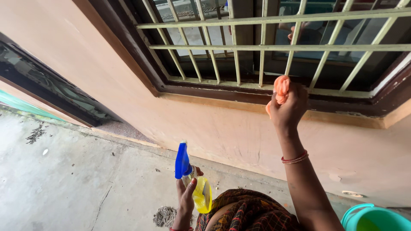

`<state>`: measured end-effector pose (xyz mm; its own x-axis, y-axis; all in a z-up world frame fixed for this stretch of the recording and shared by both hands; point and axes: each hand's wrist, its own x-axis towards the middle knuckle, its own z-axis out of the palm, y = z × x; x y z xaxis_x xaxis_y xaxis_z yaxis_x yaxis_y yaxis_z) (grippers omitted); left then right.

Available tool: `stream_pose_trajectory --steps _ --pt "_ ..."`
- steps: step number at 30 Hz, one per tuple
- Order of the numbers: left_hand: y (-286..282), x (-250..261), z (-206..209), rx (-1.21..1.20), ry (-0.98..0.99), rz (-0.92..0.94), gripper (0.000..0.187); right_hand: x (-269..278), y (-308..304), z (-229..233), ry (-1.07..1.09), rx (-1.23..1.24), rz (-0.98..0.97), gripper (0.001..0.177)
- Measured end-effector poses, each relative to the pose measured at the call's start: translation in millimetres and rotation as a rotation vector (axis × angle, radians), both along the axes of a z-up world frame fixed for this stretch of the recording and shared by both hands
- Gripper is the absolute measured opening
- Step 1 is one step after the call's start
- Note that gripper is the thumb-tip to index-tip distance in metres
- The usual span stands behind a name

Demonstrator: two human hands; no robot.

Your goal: The person cleans the exterior of a window with metal grilles using a spray bottle and a cloth. They then move inside and continue wiping the window frame and glass from the interior side.

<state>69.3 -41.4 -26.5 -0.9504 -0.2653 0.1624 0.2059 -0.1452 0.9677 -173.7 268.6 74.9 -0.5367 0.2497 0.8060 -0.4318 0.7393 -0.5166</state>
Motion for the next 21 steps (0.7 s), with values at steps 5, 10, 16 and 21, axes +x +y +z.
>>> stream_pose_trajectory --steps 5,10,16,21 --pt "0.7 -13.1 -3.6 0.003 -0.025 -0.005 0.047 -26.8 -37.0 6.8 0.013 0.108 0.025 0.027" --pt "-1.7 -26.7 -5.0 -0.013 0.002 -0.03 0.046 -54.9 -57.4 4.4 -0.111 0.211 -0.168 0.026" --pt "5.1 -46.7 -5.7 -0.032 0.003 -0.037 0.047 -81.5 -55.7 -0.7 -0.22 0.151 -0.184 0.024" --pt "18.5 -54.5 -6.4 0.083 -0.016 -0.087 0.051 -80.0 -54.8 -0.1 -0.185 0.125 -0.182 0.025"
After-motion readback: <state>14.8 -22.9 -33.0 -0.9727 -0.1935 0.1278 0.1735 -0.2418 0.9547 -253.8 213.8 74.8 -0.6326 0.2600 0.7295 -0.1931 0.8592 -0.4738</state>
